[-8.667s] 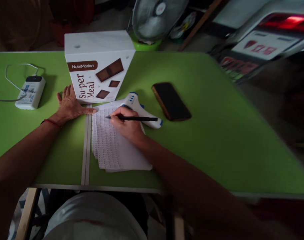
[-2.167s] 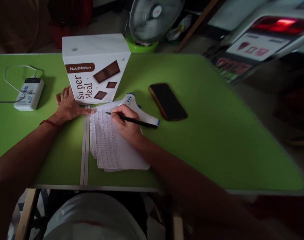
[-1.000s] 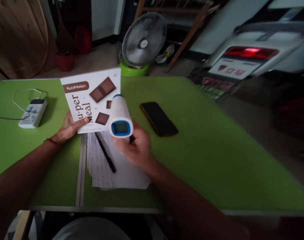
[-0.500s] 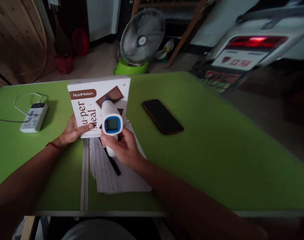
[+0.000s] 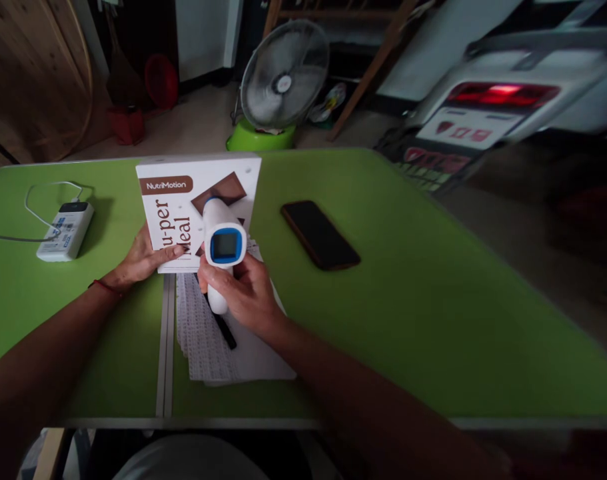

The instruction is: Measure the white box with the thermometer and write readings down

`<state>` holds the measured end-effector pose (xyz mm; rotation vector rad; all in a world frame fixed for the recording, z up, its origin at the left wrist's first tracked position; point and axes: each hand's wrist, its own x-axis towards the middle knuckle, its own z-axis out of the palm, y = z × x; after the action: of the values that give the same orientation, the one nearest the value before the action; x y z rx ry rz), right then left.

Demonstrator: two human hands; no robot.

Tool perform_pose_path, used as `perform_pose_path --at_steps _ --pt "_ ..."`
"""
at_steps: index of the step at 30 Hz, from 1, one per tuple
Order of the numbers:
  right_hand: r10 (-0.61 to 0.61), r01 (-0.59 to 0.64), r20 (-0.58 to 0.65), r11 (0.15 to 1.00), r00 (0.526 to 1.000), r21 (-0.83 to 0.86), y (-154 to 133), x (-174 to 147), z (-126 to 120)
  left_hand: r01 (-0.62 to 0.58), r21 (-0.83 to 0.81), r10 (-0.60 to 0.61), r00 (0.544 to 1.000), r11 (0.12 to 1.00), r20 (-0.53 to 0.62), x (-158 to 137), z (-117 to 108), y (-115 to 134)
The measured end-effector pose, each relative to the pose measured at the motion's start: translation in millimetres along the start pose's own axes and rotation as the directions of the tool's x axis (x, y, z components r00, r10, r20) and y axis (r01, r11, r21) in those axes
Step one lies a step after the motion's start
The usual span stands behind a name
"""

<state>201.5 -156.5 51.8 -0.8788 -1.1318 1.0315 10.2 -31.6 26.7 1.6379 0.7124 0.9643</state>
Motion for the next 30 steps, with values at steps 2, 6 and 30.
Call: perform_pose_path --at_steps 2,6,30 --pt "-0.001 0.001 0.010 1.000 1.000 -0.005 0.1 0.2 -0.3 -0.010 0.000 0.010 1.000 1.000 -0.011 0.4 -0.3 -3.6" --pt "-0.005 0.006 0.034 1.000 0.999 -0.026 1.5 0.5 -2.3 -0.021 0.007 0.021 1.000 1.000 -0.014 2.0 -0.4 -9.5" --pt "-0.029 0.029 0.023 1.000 0.999 0.000 3.3 -1.1 -1.5 -0.050 0.029 0.050 0.999 0.998 0.014 4.5 -5.3 -22.4"
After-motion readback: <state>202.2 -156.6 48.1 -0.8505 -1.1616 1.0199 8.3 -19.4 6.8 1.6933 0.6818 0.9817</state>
